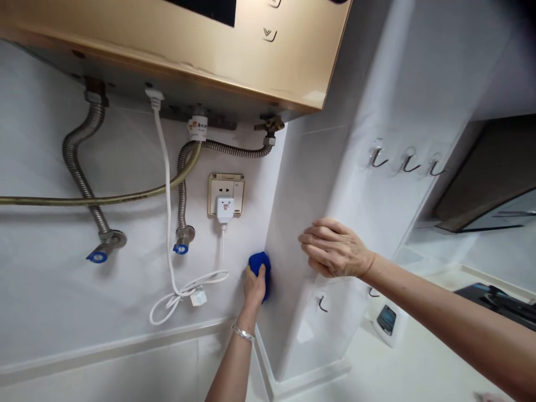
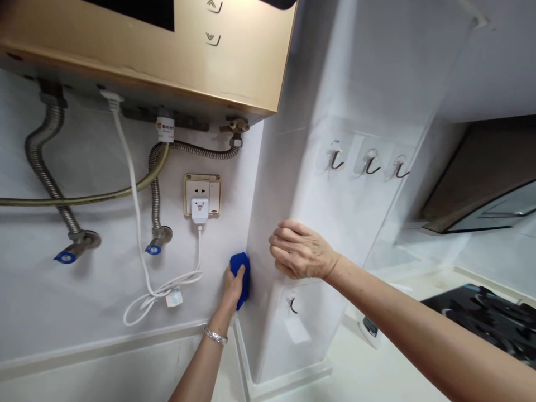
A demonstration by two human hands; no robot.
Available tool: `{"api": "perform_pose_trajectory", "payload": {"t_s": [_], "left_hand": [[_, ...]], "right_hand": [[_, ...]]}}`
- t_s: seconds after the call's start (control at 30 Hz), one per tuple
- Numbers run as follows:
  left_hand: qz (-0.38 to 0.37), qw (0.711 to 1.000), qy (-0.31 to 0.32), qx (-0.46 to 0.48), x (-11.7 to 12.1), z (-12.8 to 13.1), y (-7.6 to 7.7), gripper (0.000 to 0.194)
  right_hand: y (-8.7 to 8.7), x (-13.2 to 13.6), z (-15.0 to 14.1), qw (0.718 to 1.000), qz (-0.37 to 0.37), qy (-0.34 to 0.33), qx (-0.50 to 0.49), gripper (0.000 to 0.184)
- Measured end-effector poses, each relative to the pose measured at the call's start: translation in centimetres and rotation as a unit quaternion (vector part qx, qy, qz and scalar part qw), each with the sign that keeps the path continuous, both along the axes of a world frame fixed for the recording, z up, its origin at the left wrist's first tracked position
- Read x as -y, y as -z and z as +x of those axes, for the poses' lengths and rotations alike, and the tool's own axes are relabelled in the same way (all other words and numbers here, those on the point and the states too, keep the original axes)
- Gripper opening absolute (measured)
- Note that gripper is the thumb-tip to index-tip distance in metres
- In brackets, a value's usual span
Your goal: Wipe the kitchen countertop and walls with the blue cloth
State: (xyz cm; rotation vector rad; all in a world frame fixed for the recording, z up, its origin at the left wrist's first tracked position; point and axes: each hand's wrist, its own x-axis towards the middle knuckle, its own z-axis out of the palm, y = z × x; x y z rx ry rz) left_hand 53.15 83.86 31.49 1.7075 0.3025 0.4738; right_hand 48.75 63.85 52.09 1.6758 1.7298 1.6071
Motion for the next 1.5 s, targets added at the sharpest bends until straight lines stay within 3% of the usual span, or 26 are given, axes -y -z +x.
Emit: {"api": "perform_pose_trajectory", "payload": {"t_s": [0.13,0.27,0.47,0.63,0.77,0.93,1.07,1.17,1.27,1.4,1.5], "left_hand": [[0.019,1.000,0.012,0.017,0.5,-0.2,-5.2,0.067],[0.039,0.998,0.021,0.049,1.3,-1.5,-8.8,0.055],[0.054,0.988,0.056,0.132,3.0,-4.1,-12.1,0.044],[0.000,0.961,0.108,0.253,4.4,-4.4,-13.2,0.049],[-0.052,0.934,0.152,0.319,5.2,-4.0,-11.9,0.056],[-0.029,0.943,0.109,0.313,5.8,-3.7,-8.1,0.061],[0.129,0.945,-0.010,0.301,5.0,-1.3,-4.3,0.053],[0.252,0.924,-0.111,0.267,3.3,1.0,-1.9,0.050],[0.322,0.893,-0.138,0.283,1.1,2.2,-0.4,0.042],[0.435,0.832,-0.150,0.310,-2.0,2.6,0.3,0.022],[0.511,0.785,-0.148,0.317,-3.9,2.6,0.8,0.018]], "right_hand": [[0.0,-0.1,0.1,1.000,-0.003,-0.008,-0.004,0.015],[-0.1,-0.1,0.1,1.000,-0.005,-0.002,0.004,0.016],[-0.3,0.1,0.1,1.000,0.005,-0.008,0.015,0.026],[-0.1,0.3,0.1,0.999,0.028,-0.025,0.004,0.031],[0.1,0.5,0.2,0.999,0.038,-0.013,0.015,0.026],[0.1,0.6,0.0,0.999,0.025,0.004,0.023,0.017],[0.2,0.6,0.0,0.999,0.029,0.003,0.023,0.015],[0.2,0.7,0.0,0.999,0.028,-0.005,0.017,0.015],[0.1,0.7,0.0,0.999,0.025,-0.008,0.023,0.013],[0.1,0.8,0.1,0.999,0.029,-0.009,0.023,0.012],[0.2,0.9,0.1,0.999,0.030,-0.007,0.032,0.011]]}}
